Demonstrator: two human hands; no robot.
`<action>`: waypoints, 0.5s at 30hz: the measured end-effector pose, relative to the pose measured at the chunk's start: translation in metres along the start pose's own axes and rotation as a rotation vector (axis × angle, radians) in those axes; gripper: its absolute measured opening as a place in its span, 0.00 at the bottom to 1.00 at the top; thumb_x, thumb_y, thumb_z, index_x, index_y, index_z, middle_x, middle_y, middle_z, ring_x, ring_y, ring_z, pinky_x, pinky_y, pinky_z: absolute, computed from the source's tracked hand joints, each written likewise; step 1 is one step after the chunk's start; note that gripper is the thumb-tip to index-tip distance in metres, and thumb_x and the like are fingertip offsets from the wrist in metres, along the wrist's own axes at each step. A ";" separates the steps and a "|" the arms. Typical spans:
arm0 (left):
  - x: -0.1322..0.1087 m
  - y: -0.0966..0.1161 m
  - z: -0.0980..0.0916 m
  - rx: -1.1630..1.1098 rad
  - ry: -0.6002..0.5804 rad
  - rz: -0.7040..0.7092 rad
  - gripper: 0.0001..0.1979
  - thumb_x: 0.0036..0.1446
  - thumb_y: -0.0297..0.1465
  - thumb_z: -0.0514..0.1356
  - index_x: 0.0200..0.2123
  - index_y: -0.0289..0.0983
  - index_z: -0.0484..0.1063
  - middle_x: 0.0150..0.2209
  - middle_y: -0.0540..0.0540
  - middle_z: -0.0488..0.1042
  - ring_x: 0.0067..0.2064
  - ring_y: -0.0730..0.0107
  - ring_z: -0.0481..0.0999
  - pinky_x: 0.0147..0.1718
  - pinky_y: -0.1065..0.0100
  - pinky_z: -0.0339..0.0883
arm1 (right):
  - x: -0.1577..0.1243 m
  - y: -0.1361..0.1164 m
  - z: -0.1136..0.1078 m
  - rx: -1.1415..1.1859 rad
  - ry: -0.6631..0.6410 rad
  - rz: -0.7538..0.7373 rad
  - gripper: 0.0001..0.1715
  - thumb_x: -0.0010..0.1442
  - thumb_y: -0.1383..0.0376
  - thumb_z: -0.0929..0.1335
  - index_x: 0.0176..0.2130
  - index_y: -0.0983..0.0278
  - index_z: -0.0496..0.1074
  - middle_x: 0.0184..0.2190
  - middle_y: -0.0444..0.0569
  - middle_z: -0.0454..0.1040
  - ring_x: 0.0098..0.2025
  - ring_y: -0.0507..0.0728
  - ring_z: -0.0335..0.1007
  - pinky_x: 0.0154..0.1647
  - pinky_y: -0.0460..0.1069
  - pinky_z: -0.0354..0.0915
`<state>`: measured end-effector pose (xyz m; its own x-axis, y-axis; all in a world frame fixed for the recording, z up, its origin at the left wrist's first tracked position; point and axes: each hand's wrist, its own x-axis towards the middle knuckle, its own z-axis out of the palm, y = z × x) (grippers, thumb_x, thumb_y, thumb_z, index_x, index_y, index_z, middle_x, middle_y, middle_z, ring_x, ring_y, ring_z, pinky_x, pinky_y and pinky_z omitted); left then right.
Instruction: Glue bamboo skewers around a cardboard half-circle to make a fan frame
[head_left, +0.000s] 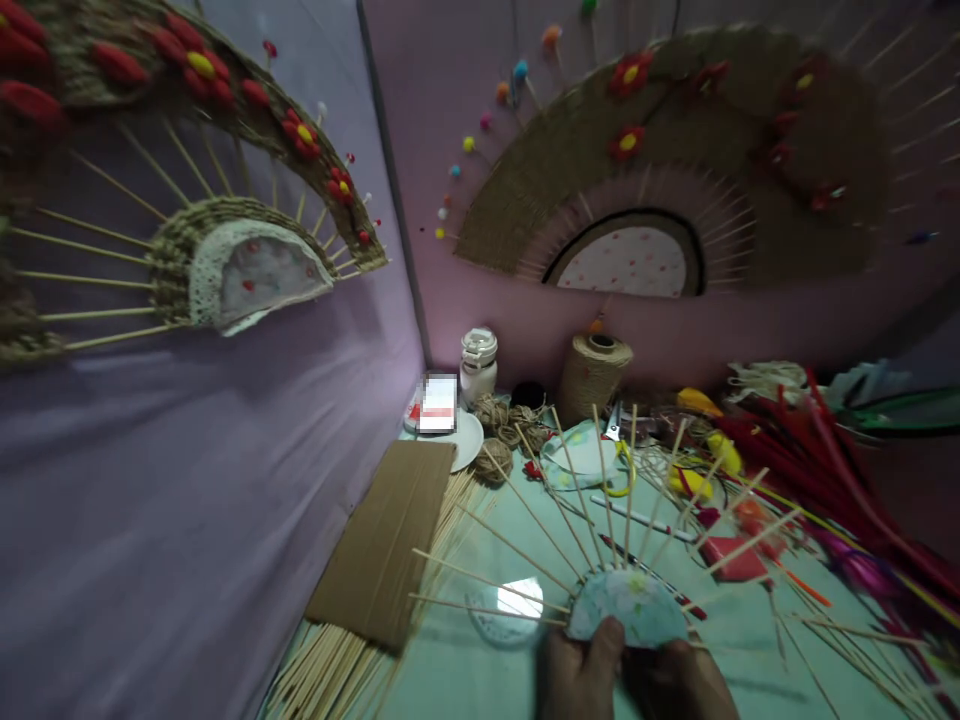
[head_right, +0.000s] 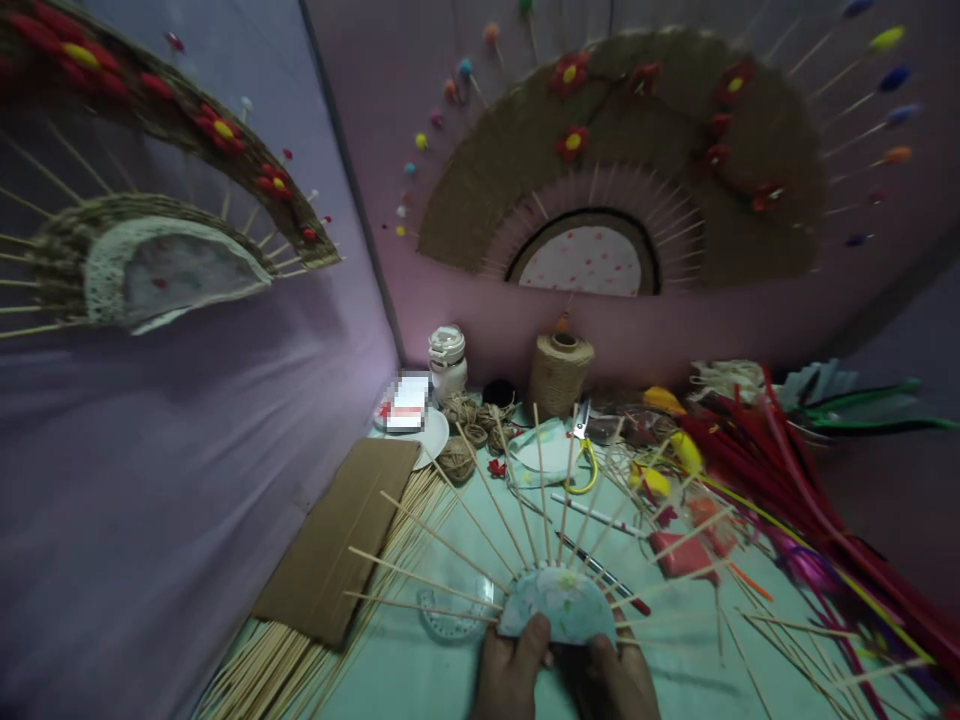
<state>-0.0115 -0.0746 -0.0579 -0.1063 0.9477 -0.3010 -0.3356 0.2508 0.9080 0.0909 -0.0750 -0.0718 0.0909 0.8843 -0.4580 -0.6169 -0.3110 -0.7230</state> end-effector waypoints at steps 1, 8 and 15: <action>-0.001 0.004 0.000 0.014 -0.014 0.035 0.28 0.48 0.56 0.60 0.30 0.33 0.75 0.24 0.46 0.73 0.28 0.67 0.70 0.32 0.67 0.66 | 0.000 0.002 0.003 -0.018 -0.005 -0.049 0.28 0.38 0.45 0.76 0.32 0.62 0.74 0.28 0.51 0.78 0.32 0.62 0.75 0.36 0.56 0.70; -0.001 0.029 -0.007 -0.033 -0.025 0.200 0.24 0.51 0.51 0.61 0.39 0.35 0.74 0.35 0.43 0.78 0.38 0.62 0.76 0.40 0.65 0.69 | -0.023 -0.005 0.021 -0.561 -0.103 -0.276 0.28 0.54 0.41 0.65 0.29 0.63 0.71 0.23 0.48 0.72 0.25 0.55 0.66 0.26 0.48 0.64; -0.013 0.043 0.003 0.016 -0.077 0.479 0.22 0.58 0.40 0.58 0.54 0.39 0.68 0.56 0.41 0.69 0.57 0.59 0.67 0.59 0.60 0.57 | -0.057 -0.027 0.023 -1.011 0.068 -1.198 0.27 0.57 0.65 0.66 0.56 0.61 0.64 0.56 0.58 0.64 0.55 0.65 0.63 0.53 0.61 0.62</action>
<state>-0.0214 -0.0753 -0.0139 -0.1754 0.9690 0.1738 -0.2514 -0.2147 0.9438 0.0842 -0.1092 -0.0147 0.1760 0.7698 0.6135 0.5942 0.4138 -0.6897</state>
